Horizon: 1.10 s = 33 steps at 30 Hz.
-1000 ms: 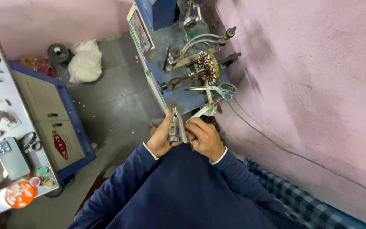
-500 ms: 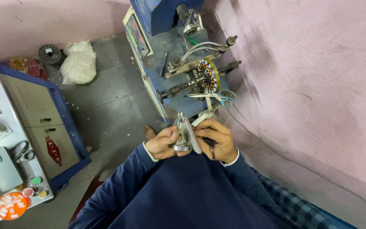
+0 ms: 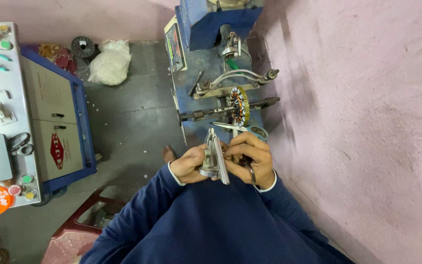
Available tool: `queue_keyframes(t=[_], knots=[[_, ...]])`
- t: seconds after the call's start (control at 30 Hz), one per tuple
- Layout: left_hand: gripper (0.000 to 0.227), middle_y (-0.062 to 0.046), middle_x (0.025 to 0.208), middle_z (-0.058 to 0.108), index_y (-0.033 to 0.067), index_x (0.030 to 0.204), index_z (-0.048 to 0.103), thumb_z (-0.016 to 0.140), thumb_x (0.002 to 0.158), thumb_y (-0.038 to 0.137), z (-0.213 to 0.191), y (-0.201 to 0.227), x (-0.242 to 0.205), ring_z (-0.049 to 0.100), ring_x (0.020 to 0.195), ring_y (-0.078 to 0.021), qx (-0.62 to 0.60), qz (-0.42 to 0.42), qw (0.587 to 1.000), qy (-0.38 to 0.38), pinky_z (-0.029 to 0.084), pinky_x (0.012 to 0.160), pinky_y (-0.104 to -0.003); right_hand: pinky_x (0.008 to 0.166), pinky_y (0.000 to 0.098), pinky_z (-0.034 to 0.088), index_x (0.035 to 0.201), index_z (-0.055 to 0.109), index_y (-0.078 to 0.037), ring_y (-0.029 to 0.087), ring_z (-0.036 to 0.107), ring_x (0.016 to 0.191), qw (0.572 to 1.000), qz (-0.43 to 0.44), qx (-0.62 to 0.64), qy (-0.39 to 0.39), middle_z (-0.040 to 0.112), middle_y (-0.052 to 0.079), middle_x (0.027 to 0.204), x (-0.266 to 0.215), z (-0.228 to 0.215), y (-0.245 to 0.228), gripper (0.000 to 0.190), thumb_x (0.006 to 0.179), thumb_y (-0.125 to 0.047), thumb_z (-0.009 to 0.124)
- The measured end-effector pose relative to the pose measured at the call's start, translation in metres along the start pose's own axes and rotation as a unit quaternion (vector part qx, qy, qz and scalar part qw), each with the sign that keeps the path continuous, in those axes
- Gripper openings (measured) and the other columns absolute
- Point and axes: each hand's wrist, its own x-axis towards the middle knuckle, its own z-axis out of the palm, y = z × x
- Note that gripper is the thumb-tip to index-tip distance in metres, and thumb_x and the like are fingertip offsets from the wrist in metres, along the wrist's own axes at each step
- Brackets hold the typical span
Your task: The person inserts small white plastic pieces into a circular stator assembly mounted on a machine, using scissors to trim excess material. The person then uses a vernier caliper to measure a metal component.
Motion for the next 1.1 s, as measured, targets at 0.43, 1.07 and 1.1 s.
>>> queue_keyframes(t=[0.43,1.07,1.1], knots=[[0.088,-0.014,0.138,0.058,0.0041,0.154,0.033,0.076,0.091,0.048,0.007,-0.002,0.027,0.062,0.123,-0.0235,0.02,0.011,0.996,0.083,0.053,0.103,-0.042,0.062,0.0237,0.043,0.094,0.074,0.0,0.008,0.053,0.069,0.994,-0.015,0.096,-0.04,0.062,0.006,0.095,0.02,-0.032,0.023,0.024,0.072,0.002,0.084],[0.093,-0.015,0.136,0.056,0.0007,0.152,0.034,0.073,0.09,0.058,0.016,0.014,0.037,0.062,0.122,-0.0249,0.092,0.058,0.989,0.1,0.053,0.105,-0.043,0.067,0.0259,0.046,0.097,0.074,0.0,0.014,0.059,0.077,0.987,-0.073,0.101,-0.1,0.064,0.008,0.097,0.053,-0.039,0.03,0.025,0.073,0.0,0.083],[0.093,-0.015,0.136,0.056,-0.0005,0.152,0.035,0.074,0.091,0.058,0.015,0.013,0.036,0.062,0.123,-0.0247,0.094,0.06,0.989,0.098,0.053,0.106,-0.042,0.068,0.0258,0.047,0.096,0.075,-0.001,0.014,0.059,0.078,0.988,-0.075,0.088,-0.102,0.064,0.008,0.097,0.052,-0.039,0.029,0.024,0.073,0.002,0.081]])
